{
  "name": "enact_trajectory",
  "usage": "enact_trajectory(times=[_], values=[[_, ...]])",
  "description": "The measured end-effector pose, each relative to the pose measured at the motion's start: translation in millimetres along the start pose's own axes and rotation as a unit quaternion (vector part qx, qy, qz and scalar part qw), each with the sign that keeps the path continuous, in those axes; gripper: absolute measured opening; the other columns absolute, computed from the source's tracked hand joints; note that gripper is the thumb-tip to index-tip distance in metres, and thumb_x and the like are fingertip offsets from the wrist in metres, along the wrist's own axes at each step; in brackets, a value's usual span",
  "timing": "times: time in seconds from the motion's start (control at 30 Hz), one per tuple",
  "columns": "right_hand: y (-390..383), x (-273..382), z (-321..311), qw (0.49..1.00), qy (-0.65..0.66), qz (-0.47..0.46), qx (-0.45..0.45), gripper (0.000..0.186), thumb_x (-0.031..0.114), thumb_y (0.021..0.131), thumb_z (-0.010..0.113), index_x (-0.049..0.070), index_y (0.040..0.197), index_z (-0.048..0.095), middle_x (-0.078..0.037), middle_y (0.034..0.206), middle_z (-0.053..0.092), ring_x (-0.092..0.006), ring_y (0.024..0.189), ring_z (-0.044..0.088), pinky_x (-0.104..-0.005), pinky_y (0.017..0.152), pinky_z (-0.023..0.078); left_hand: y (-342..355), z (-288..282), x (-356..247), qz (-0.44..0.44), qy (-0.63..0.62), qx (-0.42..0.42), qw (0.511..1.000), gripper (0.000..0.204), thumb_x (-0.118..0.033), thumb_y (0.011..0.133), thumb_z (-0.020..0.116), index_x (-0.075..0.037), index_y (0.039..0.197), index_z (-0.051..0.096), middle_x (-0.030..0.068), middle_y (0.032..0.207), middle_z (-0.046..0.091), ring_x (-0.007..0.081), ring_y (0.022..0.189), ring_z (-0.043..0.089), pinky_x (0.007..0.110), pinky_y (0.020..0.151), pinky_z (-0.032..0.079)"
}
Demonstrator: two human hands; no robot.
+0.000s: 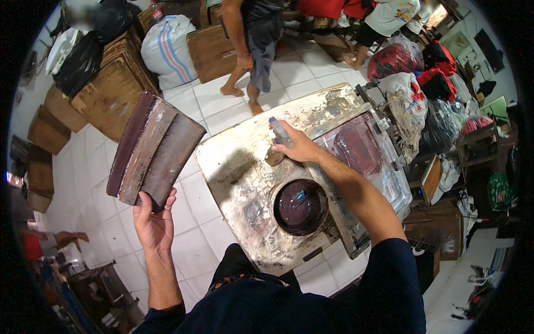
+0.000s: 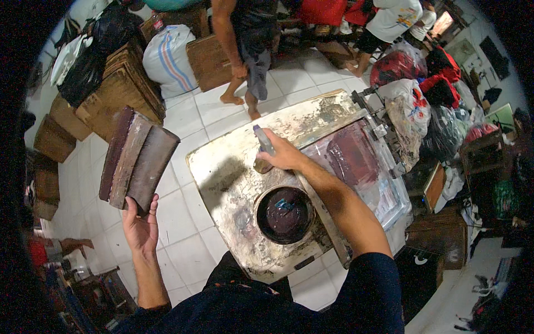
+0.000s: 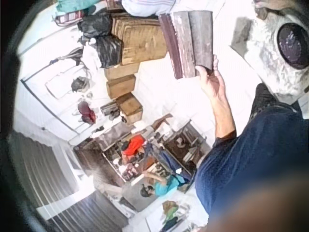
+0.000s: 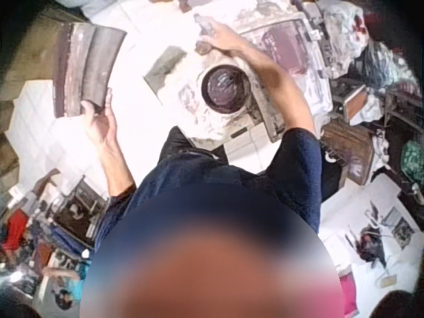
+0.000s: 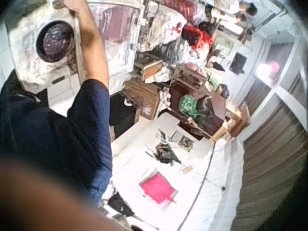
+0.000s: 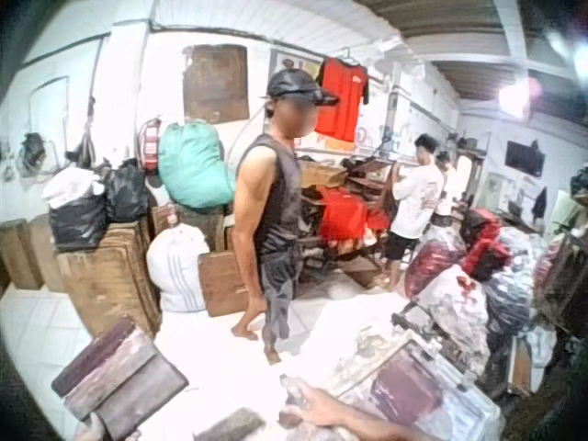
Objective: The person repeatedly aligns a screen printing frame over a black t-shirt and uses a squeegee to pull ink across the mesh, imprinting a white crescent design. The process is repeated multiple times on the same garment.
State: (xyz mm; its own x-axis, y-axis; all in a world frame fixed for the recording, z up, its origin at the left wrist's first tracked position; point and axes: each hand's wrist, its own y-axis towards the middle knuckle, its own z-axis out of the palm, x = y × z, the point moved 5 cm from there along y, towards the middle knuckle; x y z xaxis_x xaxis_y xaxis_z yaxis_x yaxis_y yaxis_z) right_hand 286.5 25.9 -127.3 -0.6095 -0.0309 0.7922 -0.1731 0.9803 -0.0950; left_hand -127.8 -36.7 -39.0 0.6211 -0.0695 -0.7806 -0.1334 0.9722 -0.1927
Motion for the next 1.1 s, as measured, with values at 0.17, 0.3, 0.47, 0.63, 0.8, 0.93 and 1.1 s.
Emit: enact_trajectory(times=[0.17, 0.3, 0.47, 0.63, 0.8, 0.93, 1.1], values=[[-5.8, -6.8, 6.1, 0.996, -0.051, -0.028, 0.075, 0.09, 0.011, 0.085, 0.081, 0.01, 0.16, 0.03, -0.021, 0.135, 0.063, -0.0328, 0.124, 0.063, -0.0428, 0.104, 0.05, -40.1, -4.6, -7.1, 0.026, -0.006, -0.043, 0.999, 0.047, -0.027, 0.105, 0.062, -0.002, 0.143, 0.048, 0.0192, 0.131, 0.066, 0.039, 0.103, 0.072, 0.042, 0.082, 0.062], [-40.8, -3.4, -47.0, 0.996, 0.081, -0.023, -0.017, 0.09, -0.01, 0.084, 0.064, 0.01, 0.164, 0.027, -0.019, 0.152, 0.051, -0.0334, 0.138, 0.052, -0.042, 0.111, 0.047, -90.0, 44.3, 16.2, 0.012, -0.005, 0.064, 0.998, 0.048, -0.03, 0.106, 0.06, -0.002, 0.143, 0.048, 0.0182, 0.128, 0.067, 0.0357, 0.1, 0.072, 0.04, 0.083, 0.061], [-224.2, 27.0, -76.4, 0.944, 0.289, -0.15, 0.047, 0.087, 0.005, 0.084, 0.082, 0.001, 0.158, 0.036, -0.017, 0.149, 0.054, -0.0273, 0.136, 0.053, -0.0385, 0.114, 0.043, -197.4, 147.6, 104.8, -0.067, 0.005, 0.186, 0.98, 0.051, -0.032, 0.106, 0.058, 0.004, 0.141, 0.046, 0.0224, 0.129, 0.065, 0.0357, 0.102, 0.071, 0.043, 0.08, 0.062], [-363.1, -2.9, -52.6, 0.768, 0.628, 0.027, -0.124, 0.067, 0.023, 0.089, 0.084, 0.001, 0.143, 0.051, -0.01, 0.137, 0.059, -0.0233, 0.128, 0.055, -0.0449, 0.11, 0.046, -304.6, 234.3, 251.5, -0.215, -0.024, 0.206, 0.954, 0.045, -0.02, 0.105, 0.063, 0.001, 0.142, 0.048, 0.0187, 0.13, 0.065, 0.0307, 0.113, 0.068, 0.046, 0.092, 0.061], [-440.7, -67.7, -139.3, 0.684, 0.638, 0.051, -0.351, 0.05, 0.013, 0.1, 0.067, 0.003, 0.145, 0.048, -0.01, 0.143, 0.056, -0.0257, 0.131, 0.053, -0.0484, 0.113, 0.042, -354.0, 188.5, 389.7, -0.191, 0.141, 0.309, 0.921, 0.05, -0.023, 0.102, 0.07, 0.002, 0.141, 0.052, 0.0134, 0.127, 0.066, 0.0165, 0.112, 0.064, 0.031, 0.094, 0.052], [-492.4, -104.3, -227.3, 0.741, 0.538, 0.013, -0.401, 0.062, 0.01, 0.101, 0.064, 0.001, 0.155, 0.035, -0.011, 0.153, 0.047, -0.0273, 0.139, 0.046, -0.047, 0.119, 0.035, -362.0, 69.7, 482.5, -0.328, 0.376, 0.081, 0.863, 0.051, -0.042, 0.106, 0.059, -0.002, 0.137, 0.055, 0.013, 0.117, 0.069, 0.0194, 0.096, 0.068, 0.036, 0.085, 0.057], [-525.8, -134.2, -304.4, 0.769, 0.454, -0.022, -0.449, 0.067, 0.006, 0.1, 0.063, 0.001, 0.159, 0.03, -0.011, 0.155, 0.045, -0.0253, 0.141, 0.043, -0.0422, 0.121, 0.03, -382.6, 73.8, 525.0, -0.407, 0.249, 0.04, 0.878, 0.063, -0.057, 0.108, 0.042, -0.002, 0.138, 0.056, 0.0137, 0.119, 0.064, 0.0271, 0.11, 0.061, 0.046, 0.098, 0.049]])
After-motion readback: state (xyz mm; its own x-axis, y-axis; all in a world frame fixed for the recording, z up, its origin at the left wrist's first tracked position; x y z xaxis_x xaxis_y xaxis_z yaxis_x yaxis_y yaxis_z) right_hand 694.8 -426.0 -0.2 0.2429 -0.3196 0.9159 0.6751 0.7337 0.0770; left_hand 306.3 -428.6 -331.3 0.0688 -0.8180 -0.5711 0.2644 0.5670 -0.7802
